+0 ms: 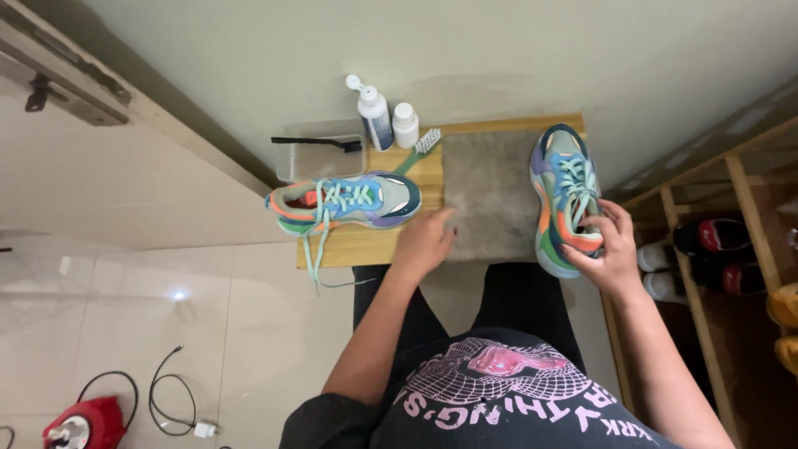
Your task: The person wipes the exterior of a pair of colorful sneakers with a cloth. They place a cloth on the table, position one sneaker on it, and wipe the upper and sides before moving the second sneaker next to it.
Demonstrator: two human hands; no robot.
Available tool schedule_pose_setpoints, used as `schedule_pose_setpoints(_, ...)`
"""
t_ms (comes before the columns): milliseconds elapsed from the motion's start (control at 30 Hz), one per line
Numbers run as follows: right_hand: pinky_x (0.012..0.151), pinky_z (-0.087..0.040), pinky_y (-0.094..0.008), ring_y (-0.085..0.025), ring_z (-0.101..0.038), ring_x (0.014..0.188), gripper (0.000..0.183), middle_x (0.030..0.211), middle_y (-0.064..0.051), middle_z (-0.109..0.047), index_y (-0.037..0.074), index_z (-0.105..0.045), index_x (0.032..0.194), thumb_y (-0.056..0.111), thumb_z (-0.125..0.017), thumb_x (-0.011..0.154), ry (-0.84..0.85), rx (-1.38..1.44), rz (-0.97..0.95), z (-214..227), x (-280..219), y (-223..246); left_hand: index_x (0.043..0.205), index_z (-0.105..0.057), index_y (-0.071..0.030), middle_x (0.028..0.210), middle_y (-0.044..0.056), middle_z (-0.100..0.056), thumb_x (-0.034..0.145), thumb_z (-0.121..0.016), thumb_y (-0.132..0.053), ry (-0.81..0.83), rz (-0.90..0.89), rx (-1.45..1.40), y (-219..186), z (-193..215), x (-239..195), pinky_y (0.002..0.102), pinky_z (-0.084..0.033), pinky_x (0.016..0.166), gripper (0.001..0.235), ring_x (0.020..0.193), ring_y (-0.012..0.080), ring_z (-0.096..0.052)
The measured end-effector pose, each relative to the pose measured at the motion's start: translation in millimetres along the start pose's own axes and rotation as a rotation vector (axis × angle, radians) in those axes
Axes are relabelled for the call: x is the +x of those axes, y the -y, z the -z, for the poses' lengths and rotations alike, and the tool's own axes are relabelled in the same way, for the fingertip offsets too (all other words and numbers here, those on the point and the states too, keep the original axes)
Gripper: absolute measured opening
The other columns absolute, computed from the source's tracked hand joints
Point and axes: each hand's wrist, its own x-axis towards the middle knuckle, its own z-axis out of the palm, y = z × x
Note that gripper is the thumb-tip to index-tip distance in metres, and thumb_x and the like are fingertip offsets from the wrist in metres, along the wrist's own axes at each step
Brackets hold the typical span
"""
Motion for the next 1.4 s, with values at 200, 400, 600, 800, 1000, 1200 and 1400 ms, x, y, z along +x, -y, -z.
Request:
schedule_pose_setpoints(200,0.113,-0.041,-0.05,-0.038,-0.049,0.134,0.062,0.143,-0.026,-0.047,-0.004,-0.05,0.138,0.043,-0.058,0.098,-0.063,0.196,-0.011,-0.1,-6.4,-2.1,0.118,-0.07,-0.011,0.126,0.016,-0.064,0.093,-0.07,-0.018,-1.086,-0.256,0.186,63.0,49.4,-13.1,0.052,-0.05,0.097,0.026,0.114,0.0368,-0.06)
schedule_pose_setpoints(400,0.082,-0.06,-0.043,-0.036,-0.061,0.128,0.041,0.142,-0.013,-0.053,0.012,-0.043,0.138,0.04,-0.053,0.111,-0.357,0.511,-0.587,-4.1,-42.9,-47.1,0.143,-0.05,-0.018,0.154,0.023,-0.04,0.083,-0.075,-0.049,-0.747,0.378,0.334,99.4,63.2,-10.3,0.064,-0.03,0.108,0.072,0.139,0.0468,-0.039)
schedule_pose_setpoints(600,0.074,-0.057,-0.033,-0.012,-0.062,0.114,0.02,0.125,-0.003,-0.063,0.019,-0.051,0.128,0.027,-0.058,0.11,-0.425,0.345,-0.838,-22.4,-98.3,-77.1,0.14,-0.052,-0.018,0.138,0.014,-0.05,0.081,-0.073,-0.05,-0.848,0.409,0.232,120.5,68.6,-3.8,0.067,-0.024,0.108,0.07,0.131,0.0397,-0.045)
schedule_pose_setpoints(800,0.092,-0.056,-0.058,-0.043,-0.06,0.125,0.073,0.135,-0.03,-0.061,0.006,-0.052,0.146,0.05,-0.074,0.092,0.155,-0.106,-0.985,-75.9,-174.3,-105.0,0.143,-0.052,-0.012,0.13,0.022,-0.045,0.082,-0.077,-0.035,-0.849,0.407,0.267,105.8,89.7,-11.1,0.063,-0.052,0.091,0.07,0.109,0.0492,-0.065)
schedule_pose_setpoints(1000,0.117,-0.037,-0.057,-0.048,-0.043,0.143,0.082,0.154,-0.029,-0.046,0.03,-0.041,0.16,0.063,-0.067,0.09,0.461,0.053,-1.097,-76.4,-177.0,-90.9,0.154,-0.041,-0.019,0.13,0.022,-0.053,0.082,-0.068,-0.05,-0.736,0.543,0.245,113.4,85.2,-0.6,0.063,-0.035,0.106,0.083,0.113,0.0492,-0.065)
schedule_pose_setpoints(1200,0.119,-0.036,-0.057,-0.048,-0.043,0.144,0.077,0.15,-0.035,-0.049,0.015,-0.034,0.163,0.049,-0.056,0.098,0.542,-0.128,-0.974,-109.0,-181.2,-110.4,0.157,-0.036,-0.015,0.13,0.031,-0.055,0.089,-0.07,-0.045,-0.604,0.584,0.257,99.1,99.7,-2.0,0.058,-0.049,0.095,0.082,0.105,0.0492,-0.07)
schedule_pose_setpoints(1400,0.117,-0.032,-0.063,-0.056,-0.02,0.15,0.103,0.168,-0.029,-0.009,0.03,-0.005,0.168,0.088,-0.034,0.089,0.942,-0.506,-0.941,-93.3,-120.0,9.5,0.159,-0.037,-0.01,0.125,0.039,-0.056,0.086,-0.076,-0.037,-0.617,0.543,0.177,94.2,106.3,-3.1,0.058,-0.051,0.093,0.086,0.104,0.0515,-0.069)
